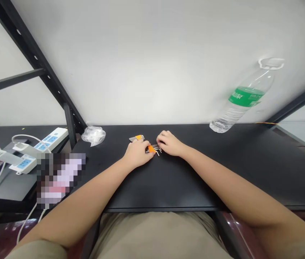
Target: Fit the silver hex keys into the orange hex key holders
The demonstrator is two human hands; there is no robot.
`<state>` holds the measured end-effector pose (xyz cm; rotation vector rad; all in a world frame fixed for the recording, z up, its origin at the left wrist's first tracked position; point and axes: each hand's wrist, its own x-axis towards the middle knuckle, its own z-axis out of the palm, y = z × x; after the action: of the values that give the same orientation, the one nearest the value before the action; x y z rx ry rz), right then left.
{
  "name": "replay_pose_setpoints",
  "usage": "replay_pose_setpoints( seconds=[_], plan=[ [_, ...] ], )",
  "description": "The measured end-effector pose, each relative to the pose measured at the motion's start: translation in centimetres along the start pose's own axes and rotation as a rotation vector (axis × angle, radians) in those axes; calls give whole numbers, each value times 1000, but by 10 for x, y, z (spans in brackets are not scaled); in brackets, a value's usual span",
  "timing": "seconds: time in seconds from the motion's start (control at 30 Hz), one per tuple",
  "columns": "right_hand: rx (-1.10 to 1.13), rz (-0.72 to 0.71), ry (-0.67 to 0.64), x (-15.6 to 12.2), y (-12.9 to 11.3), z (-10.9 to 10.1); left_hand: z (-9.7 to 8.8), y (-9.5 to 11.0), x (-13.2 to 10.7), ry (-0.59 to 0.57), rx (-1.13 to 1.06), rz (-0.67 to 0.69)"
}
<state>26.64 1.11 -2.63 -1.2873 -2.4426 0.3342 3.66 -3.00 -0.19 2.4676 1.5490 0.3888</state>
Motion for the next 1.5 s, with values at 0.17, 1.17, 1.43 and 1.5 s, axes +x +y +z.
replay_pose_setpoints(
  seconds=[0.17, 1.17, 1.43, 1.5],
  plan=[
    [77, -2, 1, -2, 4, -2, 0, 1, -1, -1, 14, -8],
    [316, 253, -87, 5, -2, -10, -1, 5, 0, -17, 22, -28],
    [204, 258, -105, 10, -7, -13, 1, 3, 0, 2, 27, -11],
    [202, 254, -109, 10, -7, -13, 1, 2, 0, 7, 27, -7]
  ],
)
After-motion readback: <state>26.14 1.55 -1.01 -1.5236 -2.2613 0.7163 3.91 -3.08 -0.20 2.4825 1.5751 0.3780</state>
